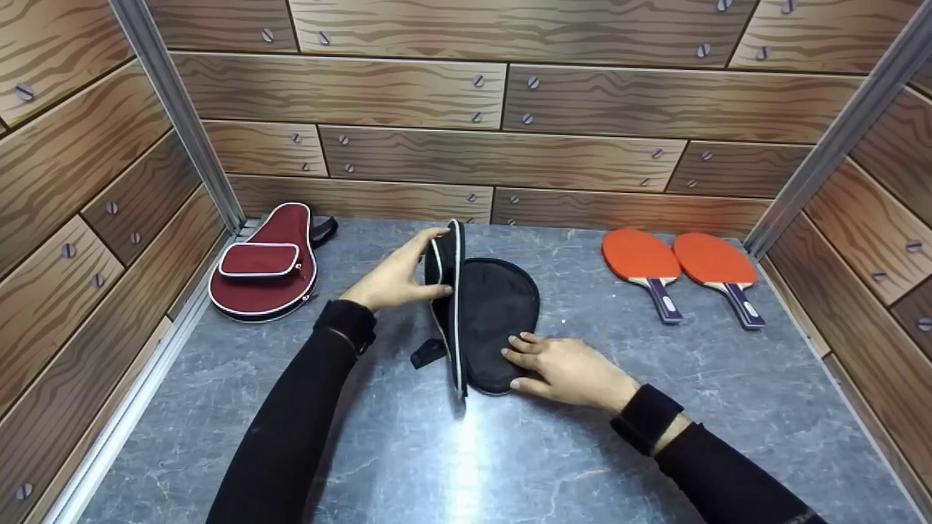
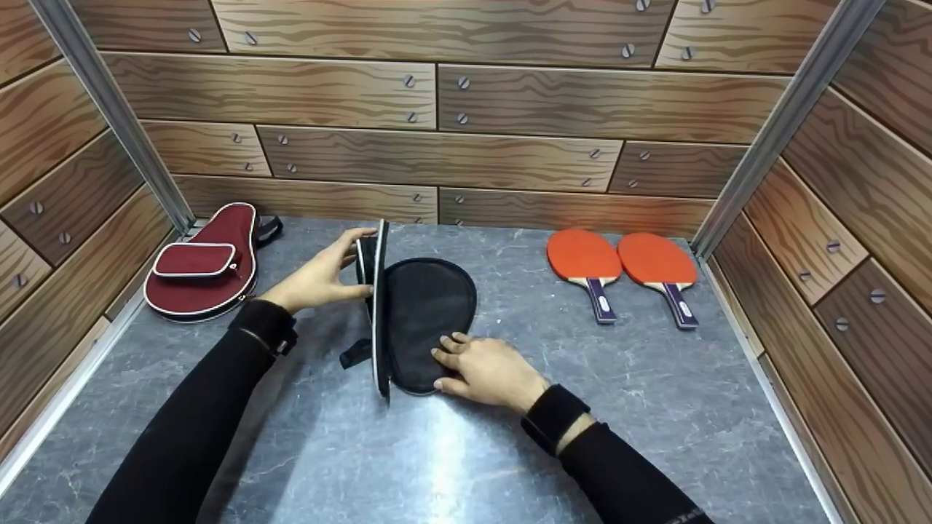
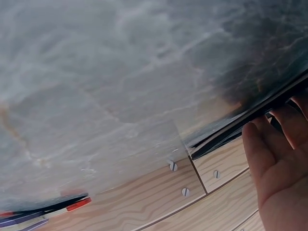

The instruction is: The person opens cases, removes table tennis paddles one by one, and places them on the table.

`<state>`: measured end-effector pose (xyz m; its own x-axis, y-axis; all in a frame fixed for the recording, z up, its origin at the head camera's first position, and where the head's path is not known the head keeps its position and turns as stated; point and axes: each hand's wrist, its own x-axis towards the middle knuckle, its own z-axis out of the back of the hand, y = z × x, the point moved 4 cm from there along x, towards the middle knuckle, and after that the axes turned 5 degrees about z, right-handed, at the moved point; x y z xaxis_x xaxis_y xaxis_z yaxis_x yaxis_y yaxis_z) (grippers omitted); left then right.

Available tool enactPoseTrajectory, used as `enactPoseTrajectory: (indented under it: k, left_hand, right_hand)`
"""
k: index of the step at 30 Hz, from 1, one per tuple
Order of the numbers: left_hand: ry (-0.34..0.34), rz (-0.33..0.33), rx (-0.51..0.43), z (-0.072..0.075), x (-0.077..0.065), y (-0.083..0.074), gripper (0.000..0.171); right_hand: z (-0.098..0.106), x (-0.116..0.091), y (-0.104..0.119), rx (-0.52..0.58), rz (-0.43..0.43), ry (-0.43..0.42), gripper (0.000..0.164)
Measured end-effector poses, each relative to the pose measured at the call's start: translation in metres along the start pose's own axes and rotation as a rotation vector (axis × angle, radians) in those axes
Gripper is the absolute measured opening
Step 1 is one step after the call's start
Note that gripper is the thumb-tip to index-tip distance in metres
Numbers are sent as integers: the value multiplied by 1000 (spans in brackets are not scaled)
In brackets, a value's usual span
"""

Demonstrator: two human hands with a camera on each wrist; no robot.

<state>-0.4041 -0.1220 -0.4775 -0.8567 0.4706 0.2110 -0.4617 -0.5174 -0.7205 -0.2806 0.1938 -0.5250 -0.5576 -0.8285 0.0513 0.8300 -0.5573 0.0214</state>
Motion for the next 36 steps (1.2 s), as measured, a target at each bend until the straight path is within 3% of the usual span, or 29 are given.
enactPoseTrajectory:
  k: [5,14,24,31,36]
  left_hand:
    - [2,-15,52,-14,5,-1,107]
    - [30,5,191,-38,14,-3,90]
    - [72,-31,336,-52,21,-9,77]
    - [128,-16,377,-59,22,-14,79]
    - [162,-9,396,-63,21,-13,78]
  right_hand:
    - [1,-1,0,21,26,-10,58]
    - [4,-7,-10,47,82,-26,51]
    - [27,-13,-18,50,53,-171,37]
    - [37,-6,0,-23,65,-286,33]
    - [28,6,23,-5,118,-209,41]
